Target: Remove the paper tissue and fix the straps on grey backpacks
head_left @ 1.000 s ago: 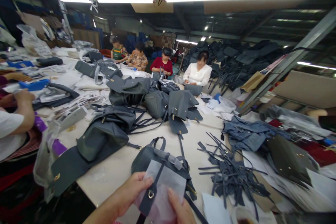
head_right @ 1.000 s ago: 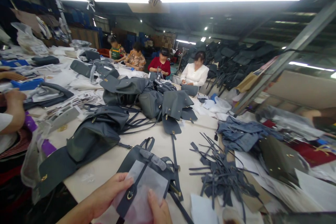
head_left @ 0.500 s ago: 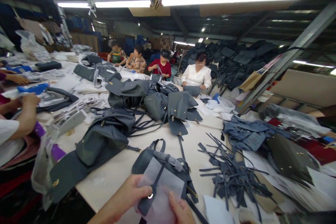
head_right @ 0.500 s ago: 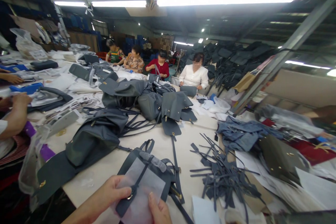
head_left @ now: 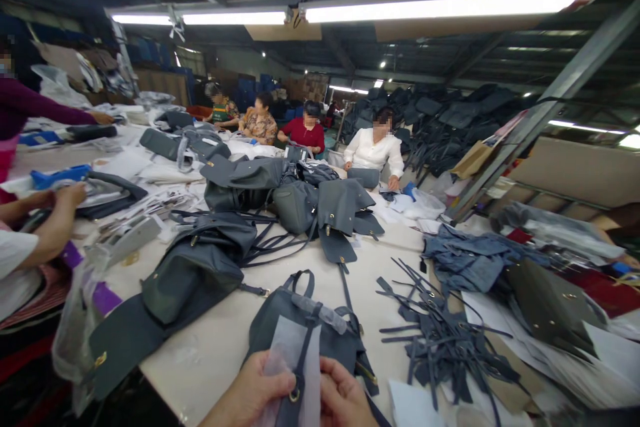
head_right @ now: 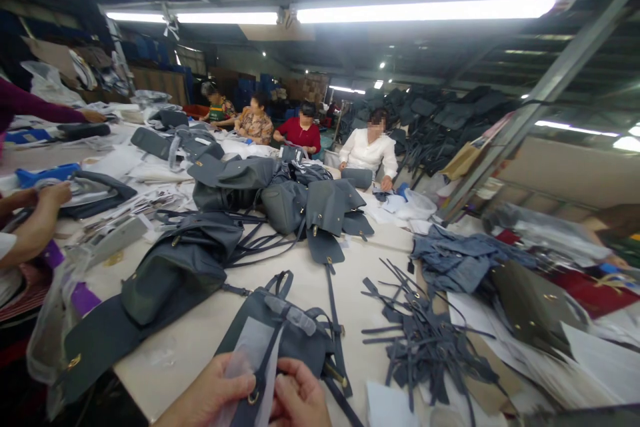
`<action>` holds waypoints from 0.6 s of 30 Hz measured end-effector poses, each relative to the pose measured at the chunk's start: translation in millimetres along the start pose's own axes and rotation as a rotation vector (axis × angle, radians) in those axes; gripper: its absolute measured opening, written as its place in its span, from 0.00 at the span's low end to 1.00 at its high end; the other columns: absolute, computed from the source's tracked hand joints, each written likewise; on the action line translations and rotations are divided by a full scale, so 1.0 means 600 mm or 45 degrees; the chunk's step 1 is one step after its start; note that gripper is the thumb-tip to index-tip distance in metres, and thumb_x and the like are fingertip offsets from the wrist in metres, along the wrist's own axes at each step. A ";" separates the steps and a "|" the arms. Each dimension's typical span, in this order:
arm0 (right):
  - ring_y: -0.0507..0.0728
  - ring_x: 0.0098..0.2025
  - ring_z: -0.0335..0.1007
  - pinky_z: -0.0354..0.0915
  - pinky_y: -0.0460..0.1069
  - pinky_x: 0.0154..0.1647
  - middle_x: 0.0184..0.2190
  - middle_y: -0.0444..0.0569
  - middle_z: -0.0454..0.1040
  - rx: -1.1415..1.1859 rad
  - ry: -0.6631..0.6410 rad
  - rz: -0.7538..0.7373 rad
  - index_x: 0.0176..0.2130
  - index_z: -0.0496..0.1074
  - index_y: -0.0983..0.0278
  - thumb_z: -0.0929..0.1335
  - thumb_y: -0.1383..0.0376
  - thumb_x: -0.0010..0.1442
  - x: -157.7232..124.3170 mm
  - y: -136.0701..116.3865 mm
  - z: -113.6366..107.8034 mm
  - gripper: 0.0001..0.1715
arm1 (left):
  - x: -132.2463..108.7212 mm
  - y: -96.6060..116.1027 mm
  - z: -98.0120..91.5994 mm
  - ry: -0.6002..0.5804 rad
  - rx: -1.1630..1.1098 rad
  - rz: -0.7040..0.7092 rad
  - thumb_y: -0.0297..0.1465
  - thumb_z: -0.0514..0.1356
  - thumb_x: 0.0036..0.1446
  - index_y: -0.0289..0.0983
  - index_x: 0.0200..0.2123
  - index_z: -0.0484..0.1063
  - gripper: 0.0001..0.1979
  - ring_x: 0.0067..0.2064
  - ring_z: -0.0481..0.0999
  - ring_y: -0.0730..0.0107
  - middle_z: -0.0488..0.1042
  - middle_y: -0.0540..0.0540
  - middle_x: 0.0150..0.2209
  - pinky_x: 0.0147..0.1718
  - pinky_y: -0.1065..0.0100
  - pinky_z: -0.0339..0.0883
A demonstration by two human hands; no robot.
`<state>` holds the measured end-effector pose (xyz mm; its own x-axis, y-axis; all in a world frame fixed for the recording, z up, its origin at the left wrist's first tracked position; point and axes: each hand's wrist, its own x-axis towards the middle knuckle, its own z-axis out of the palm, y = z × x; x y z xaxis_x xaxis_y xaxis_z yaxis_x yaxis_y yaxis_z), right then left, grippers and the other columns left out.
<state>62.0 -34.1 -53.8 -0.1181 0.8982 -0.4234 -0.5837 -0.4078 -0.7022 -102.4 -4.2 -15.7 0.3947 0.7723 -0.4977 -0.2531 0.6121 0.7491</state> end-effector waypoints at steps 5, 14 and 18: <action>0.46 0.12 0.52 0.48 0.42 0.14 0.10 0.37 0.63 -0.252 0.084 -0.129 0.24 0.71 0.65 0.77 0.47 0.42 0.025 0.017 0.028 0.26 | 0.013 -0.010 0.008 -0.014 0.170 0.063 0.41 0.73 0.35 0.32 0.29 0.75 0.21 0.27 0.70 0.68 0.72 0.48 0.24 0.29 0.69 0.63; 0.50 0.24 0.56 0.57 0.45 0.26 0.18 0.38 0.59 -0.682 0.372 -0.385 0.22 0.64 0.62 0.69 0.38 0.48 0.009 0.001 0.018 0.31 | 0.008 0.033 0.020 -0.140 0.344 0.059 0.60 0.56 0.48 0.36 0.41 0.68 0.32 0.19 0.67 0.72 0.71 0.51 0.24 0.19 0.72 0.58; 0.50 0.21 0.56 0.54 0.45 0.23 0.17 0.38 0.62 -0.590 0.279 -0.347 0.26 0.65 0.61 0.68 0.39 0.51 0.001 0.007 0.021 0.29 | 0.038 0.042 0.030 0.029 0.500 0.124 0.45 0.65 0.38 0.36 0.24 0.64 0.20 0.19 0.60 0.77 0.61 0.56 0.18 0.18 0.74 0.51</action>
<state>49.4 -33.3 -50.1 0.1850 0.9461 -0.2659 -0.1510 -0.2400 -0.9590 -83.5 25.6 -0.5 0.3645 0.8298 -0.4226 0.0704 0.4280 0.9011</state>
